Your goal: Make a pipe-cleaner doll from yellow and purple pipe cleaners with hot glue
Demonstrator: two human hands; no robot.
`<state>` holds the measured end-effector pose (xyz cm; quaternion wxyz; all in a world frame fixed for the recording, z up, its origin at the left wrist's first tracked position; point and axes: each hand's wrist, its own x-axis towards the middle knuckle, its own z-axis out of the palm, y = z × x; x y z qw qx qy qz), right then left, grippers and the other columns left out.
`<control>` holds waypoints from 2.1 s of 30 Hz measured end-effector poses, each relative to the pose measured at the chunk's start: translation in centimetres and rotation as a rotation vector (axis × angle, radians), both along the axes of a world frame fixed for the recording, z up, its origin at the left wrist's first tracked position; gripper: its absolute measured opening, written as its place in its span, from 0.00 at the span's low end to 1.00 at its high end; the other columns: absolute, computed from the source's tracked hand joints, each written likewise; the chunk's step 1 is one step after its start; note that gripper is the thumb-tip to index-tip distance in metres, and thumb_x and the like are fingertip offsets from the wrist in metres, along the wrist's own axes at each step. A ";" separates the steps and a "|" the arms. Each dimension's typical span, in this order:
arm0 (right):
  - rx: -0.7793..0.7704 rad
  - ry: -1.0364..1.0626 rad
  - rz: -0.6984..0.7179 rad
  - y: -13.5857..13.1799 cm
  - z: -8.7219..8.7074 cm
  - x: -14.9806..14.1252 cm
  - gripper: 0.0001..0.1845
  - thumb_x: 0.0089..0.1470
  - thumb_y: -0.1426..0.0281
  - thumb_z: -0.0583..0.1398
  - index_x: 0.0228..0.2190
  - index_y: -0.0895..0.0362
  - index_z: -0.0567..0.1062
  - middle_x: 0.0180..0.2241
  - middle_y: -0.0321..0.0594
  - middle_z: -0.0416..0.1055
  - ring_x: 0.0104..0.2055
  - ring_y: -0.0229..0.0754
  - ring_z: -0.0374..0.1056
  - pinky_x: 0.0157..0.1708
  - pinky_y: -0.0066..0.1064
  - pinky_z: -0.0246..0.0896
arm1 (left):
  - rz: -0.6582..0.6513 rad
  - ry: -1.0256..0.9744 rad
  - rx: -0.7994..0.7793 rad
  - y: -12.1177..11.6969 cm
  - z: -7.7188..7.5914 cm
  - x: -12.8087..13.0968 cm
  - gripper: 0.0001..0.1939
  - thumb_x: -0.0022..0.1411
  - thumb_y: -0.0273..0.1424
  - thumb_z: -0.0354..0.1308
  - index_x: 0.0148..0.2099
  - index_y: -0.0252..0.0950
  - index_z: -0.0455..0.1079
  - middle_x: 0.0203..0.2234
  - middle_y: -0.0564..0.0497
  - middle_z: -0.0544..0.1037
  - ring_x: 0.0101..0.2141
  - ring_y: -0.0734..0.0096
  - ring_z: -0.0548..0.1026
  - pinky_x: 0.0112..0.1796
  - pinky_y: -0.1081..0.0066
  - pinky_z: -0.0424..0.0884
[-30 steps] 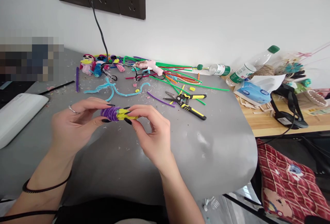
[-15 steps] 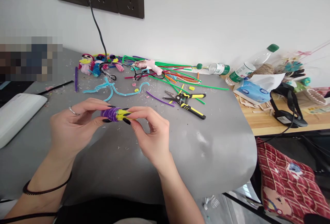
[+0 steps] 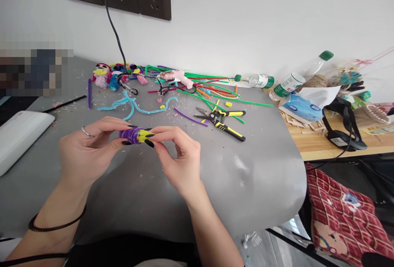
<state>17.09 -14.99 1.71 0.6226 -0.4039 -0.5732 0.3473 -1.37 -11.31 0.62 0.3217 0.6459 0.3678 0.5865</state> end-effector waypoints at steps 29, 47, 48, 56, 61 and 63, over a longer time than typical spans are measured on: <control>0.039 -0.138 0.048 -0.2 -0.7 1.2 0.11 0.64 0.77 0.64 0.44 0.51 0.80 0.41 0.39 0.80 0.41 0.37 0.76 0.44 0.30 0.77 | -0.158 -0.002 0.032 0.1 0.2 -0.3 0.17 0.61 0.19 0.69 0.48 0.45 0.83 0.40 0.56 0.85 0.41 0.77 0.82 0.44 0.80 0.79; 0.034 -0.112 0.056 -0.3 -0.8 1.0 0.09 0.63 0.76 0.64 0.42 0.52 0.81 0.40 0.40 0.81 0.41 0.39 0.77 0.42 0.31 0.78 | -0.058 -0.023 0.019 0.0 0.0 0.2 0.15 0.59 0.21 0.71 0.42 0.47 0.85 0.35 0.57 0.86 0.36 0.77 0.82 0.39 0.82 0.80; 0.029 -0.107 0.056 -0.2 -0.9 0.9 0.08 0.63 0.75 0.64 0.42 0.52 0.81 0.40 0.40 0.81 0.41 0.39 0.77 0.43 0.31 0.78 | -0.053 -0.020 0.019 0.0 0.1 0.2 0.14 0.59 0.21 0.71 0.42 0.47 0.85 0.35 0.57 0.86 0.36 0.77 0.82 0.39 0.82 0.80; -0.117 -0.142 0.101 0.2 -2.0 1.8 0.25 0.60 0.69 0.68 0.57 0.47 0.73 0.48 0.39 0.78 0.44 0.39 0.77 0.51 0.35 0.77 | -0.043 0.037 -0.192 0.7 -0.3 -0.2 0.08 0.60 0.32 0.72 0.44 0.44 0.83 0.37 0.54 0.87 0.36 0.72 0.84 0.38 0.76 0.82; -0.136 -0.189 0.076 0.1 -2.8 2.1 0.16 0.62 0.72 0.64 0.52 0.50 0.76 0.44 0.40 0.78 0.42 0.38 0.76 0.49 0.34 0.76 | -0.022 0.036 -0.289 1.4 -1.0 -0.7 0.12 0.59 0.40 0.74 0.41 0.39 0.81 0.33 0.49 0.86 0.33 0.68 0.83 0.33 0.73 0.82; -0.141 -0.191 0.082 -0.1 -3.1 1.9 0.14 0.62 0.73 0.64 0.49 0.52 0.77 0.41 0.39 0.78 0.41 0.38 0.76 0.47 0.33 0.76 | -0.039 0.061 -0.292 1.6 -0.9 -0.8 0.13 0.59 0.41 0.73 0.39 0.39 0.81 0.31 0.49 0.86 0.32 0.67 0.83 0.32 0.73 0.81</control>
